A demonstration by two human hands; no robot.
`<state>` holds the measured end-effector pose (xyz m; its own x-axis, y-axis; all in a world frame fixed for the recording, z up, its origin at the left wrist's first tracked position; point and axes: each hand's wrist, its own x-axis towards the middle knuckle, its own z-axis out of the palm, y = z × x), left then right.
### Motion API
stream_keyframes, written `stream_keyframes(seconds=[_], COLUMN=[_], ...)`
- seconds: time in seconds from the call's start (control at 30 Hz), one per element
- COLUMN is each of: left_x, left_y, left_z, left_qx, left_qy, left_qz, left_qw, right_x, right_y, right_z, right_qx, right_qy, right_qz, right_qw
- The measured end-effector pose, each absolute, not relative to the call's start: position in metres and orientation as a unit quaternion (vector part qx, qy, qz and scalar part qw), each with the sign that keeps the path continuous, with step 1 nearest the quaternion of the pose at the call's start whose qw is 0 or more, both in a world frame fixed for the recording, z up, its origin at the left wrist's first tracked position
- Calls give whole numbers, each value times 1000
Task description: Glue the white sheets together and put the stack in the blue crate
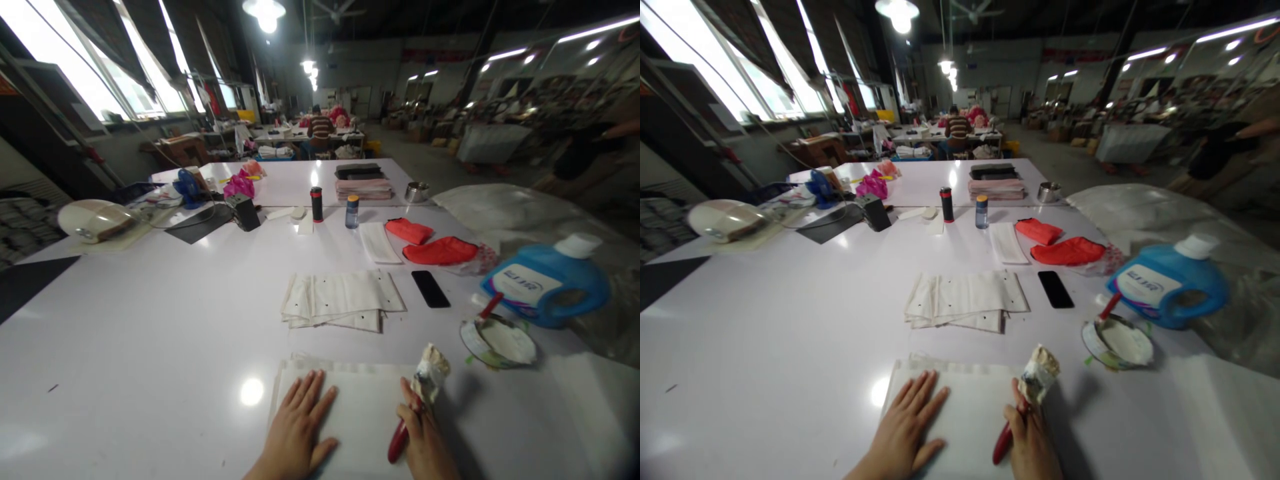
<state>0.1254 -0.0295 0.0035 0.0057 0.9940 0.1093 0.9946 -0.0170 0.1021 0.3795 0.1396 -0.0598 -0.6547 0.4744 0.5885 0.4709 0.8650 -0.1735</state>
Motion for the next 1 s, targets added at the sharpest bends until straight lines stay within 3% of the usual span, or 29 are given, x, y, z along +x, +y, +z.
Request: stream_keyframes(seconds=[0.17,0.27,0.4,0.5,0.73,1.0], left_x=[118,110,73,32,-35,-44], left_y=[-39,-36,6,76,221,250], left_z=[0,9,42,54,-4,-44], left_qx=[-701,-705,-593,-475,-301,-211], left_qy=[-709,-695,-757,-811,-907,-931], left_qz=[-72,-142,-257,-280,-199,-196], left_qw=[15,-3,-97,-196,-218,-223], right_x=[388,395,405,403,332,260], right_y=[143,157,209,269,393,450], right_z=[-66,-46,-11,-7,-51,-102], right_qx=[-262,-273,-306,-346,-406,-404], right_qy=[-909,-902,-878,-870,-875,-875], right_qz=[-15,9,41,80,147,178], right_qw=[323,334,365,343,218,199])
